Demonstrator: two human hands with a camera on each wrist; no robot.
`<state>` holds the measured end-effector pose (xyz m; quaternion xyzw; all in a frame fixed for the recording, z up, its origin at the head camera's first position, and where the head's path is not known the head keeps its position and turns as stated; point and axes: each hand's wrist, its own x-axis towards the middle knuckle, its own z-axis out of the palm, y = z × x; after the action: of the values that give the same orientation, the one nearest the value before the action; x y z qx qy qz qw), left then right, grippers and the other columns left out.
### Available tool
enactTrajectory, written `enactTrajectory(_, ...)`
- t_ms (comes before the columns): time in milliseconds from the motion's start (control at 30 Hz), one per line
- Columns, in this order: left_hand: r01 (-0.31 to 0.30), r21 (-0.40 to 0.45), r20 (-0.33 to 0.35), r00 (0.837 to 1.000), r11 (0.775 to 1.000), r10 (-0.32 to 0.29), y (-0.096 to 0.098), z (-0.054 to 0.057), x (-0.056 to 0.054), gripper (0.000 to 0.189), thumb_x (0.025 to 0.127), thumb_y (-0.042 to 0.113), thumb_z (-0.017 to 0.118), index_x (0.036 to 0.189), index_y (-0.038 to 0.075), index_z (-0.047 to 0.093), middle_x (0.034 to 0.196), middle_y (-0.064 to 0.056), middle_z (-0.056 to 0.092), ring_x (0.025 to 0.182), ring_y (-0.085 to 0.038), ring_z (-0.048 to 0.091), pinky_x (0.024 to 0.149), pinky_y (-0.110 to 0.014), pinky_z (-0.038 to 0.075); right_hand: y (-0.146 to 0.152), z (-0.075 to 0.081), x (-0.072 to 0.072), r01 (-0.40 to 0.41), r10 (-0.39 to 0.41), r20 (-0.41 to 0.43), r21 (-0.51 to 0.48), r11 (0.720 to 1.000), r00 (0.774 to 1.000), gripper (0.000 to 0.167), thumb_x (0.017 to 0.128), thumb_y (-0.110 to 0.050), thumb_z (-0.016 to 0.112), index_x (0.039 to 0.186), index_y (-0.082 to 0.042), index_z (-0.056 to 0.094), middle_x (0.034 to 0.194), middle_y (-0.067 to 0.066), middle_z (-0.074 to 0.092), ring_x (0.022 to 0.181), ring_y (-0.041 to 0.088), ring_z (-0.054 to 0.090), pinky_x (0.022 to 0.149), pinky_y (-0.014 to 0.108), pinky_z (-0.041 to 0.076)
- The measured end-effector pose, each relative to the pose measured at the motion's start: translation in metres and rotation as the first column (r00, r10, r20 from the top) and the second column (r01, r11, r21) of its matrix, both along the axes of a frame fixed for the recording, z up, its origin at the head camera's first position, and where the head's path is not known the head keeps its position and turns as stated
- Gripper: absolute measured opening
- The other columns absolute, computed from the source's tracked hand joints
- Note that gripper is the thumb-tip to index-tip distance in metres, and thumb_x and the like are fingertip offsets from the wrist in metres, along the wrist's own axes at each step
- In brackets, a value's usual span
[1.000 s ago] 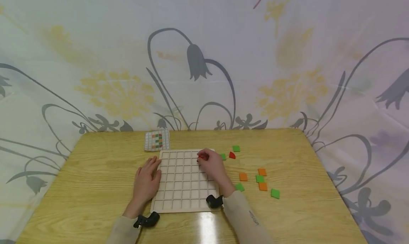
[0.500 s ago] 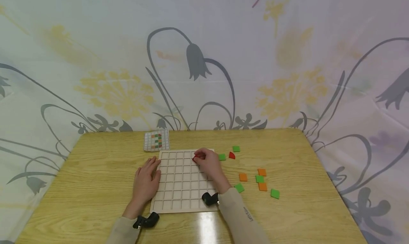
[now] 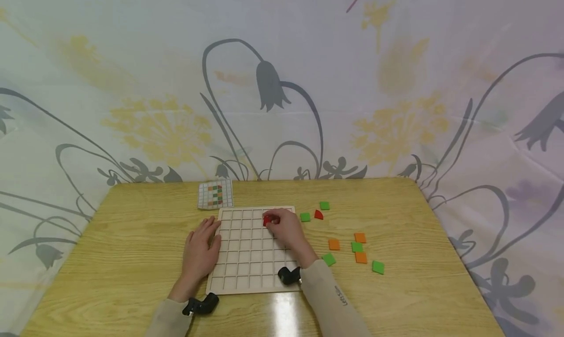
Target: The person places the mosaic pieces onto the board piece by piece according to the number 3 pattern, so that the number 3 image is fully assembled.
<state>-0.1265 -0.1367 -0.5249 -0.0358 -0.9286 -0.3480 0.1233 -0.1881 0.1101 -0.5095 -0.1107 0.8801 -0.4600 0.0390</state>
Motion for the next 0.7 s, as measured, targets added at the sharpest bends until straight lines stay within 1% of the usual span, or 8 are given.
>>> enactTrajectory(133, -0.004, 0.001, -0.001, 1.0, 1.0, 0.004, -0.0007, -0.0003, -0.0004, 0.038, 0.099, 0.012, 0.057, 0.136, 0.002, 0.061, 0.148, -0.017, 0.048, 0.141, -0.035, 0.037, 0.112, -0.063, 0.019, -0.0008, 0.0018, 0.0017, -0.004, 0.004, 0.005, 0.003, 1.0, 1.0, 0.026, 0.09, -0.004, 0.072, 0.115, -0.01, 0.073, 0.1, 0.002, 0.067, 0.085, 0.016, 0.059, 0.075, 0.035, 0.052)
enactTrajectory(333, -0.004, 0.004, 0.023, 1.0, 1.0, 0.004, -0.0006, -0.0006, -0.0002, 0.039, 0.099, 0.012, 0.055, 0.137, 0.003, 0.06, 0.15, -0.015, 0.047, 0.143, -0.034, 0.035, 0.113, -0.062, 0.018, -0.001, 0.0016, 0.0015, 0.016, -0.015, 0.032, -0.026, 1.0, 0.999, 0.024, 0.089, -0.004, 0.072, 0.112, -0.009, 0.073, 0.093, -0.001, 0.065, 0.078, 0.015, 0.055, 0.073, 0.033, 0.049)
enactTrajectory(533, -0.009, 0.005, 0.029, 1.0, 1.0, 0.009, -0.0004, -0.0002, 0.0006, 0.039, 0.099, 0.012, 0.055, 0.136, 0.003, 0.06, 0.15, -0.015, 0.047, 0.143, -0.033, 0.035, 0.114, -0.062, 0.017, -0.0002, 0.0016, 0.0008, 0.001, 0.0, 0.034, -0.047, 0.999, 0.999, 0.024, 0.088, -0.003, 0.072, 0.112, -0.008, 0.073, 0.093, 0.0, 0.065, 0.078, 0.015, 0.055, 0.07, 0.032, 0.048)
enactTrajectory(700, -0.008, 0.007, 0.032, 0.999, 1.0, 0.007, -0.0004, -0.0001, -0.0012, 0.039, 0.099, 0.012, 0.054, 0.137, 0.003, 0.06, 0.151, -0.015, 0.046, 0.143, -0.033, 0.034, 0.114, -0.061, 0.017, 0.0006, 0.0015, -0.0009, -0.002, 0.004, 0.034, -0.05, 0.999, 0.999, 0.023, 0.088, -0.003, 0.073, 0.111, -0.008, 0.073, 0.092, -0.001, 0.065, 0.078, 0.015, 0.055, 0.07, 0.032, 0.049)
